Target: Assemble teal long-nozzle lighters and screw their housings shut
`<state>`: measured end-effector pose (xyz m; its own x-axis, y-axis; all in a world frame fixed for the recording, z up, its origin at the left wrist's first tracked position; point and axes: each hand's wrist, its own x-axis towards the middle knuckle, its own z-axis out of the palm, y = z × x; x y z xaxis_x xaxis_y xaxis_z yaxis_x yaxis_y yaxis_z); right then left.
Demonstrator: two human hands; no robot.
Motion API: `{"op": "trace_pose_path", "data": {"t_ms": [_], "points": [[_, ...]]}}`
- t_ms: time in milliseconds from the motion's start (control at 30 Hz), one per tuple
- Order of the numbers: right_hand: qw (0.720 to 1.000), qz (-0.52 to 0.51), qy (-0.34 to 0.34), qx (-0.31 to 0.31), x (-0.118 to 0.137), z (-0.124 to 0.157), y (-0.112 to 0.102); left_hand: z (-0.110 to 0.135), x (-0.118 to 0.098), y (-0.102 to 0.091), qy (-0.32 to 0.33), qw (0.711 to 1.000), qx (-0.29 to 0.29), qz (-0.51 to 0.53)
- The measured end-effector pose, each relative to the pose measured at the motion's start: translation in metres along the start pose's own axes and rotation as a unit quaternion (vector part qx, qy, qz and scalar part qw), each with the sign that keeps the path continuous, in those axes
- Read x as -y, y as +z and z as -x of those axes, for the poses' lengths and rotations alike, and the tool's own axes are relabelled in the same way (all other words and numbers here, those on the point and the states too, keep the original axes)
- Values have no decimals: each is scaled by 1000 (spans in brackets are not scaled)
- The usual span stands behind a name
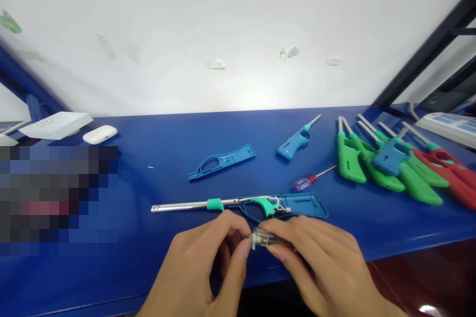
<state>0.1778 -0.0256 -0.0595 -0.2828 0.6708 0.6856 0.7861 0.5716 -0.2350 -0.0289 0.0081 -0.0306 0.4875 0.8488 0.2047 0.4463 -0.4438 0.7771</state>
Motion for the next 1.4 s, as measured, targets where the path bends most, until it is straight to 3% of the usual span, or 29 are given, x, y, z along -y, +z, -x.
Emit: {"op": "trace_pose_path", "data": {"t_ms": [633, 1400], "points": [[1000, 6, 3, 2, 0, 0, 0, -2, 6, 2, 7, 999, 30, -33], [1000, 11, 2, 0, -1, 1, 0, -1, 13, 2, 18, 1000, -2, 10]]}}
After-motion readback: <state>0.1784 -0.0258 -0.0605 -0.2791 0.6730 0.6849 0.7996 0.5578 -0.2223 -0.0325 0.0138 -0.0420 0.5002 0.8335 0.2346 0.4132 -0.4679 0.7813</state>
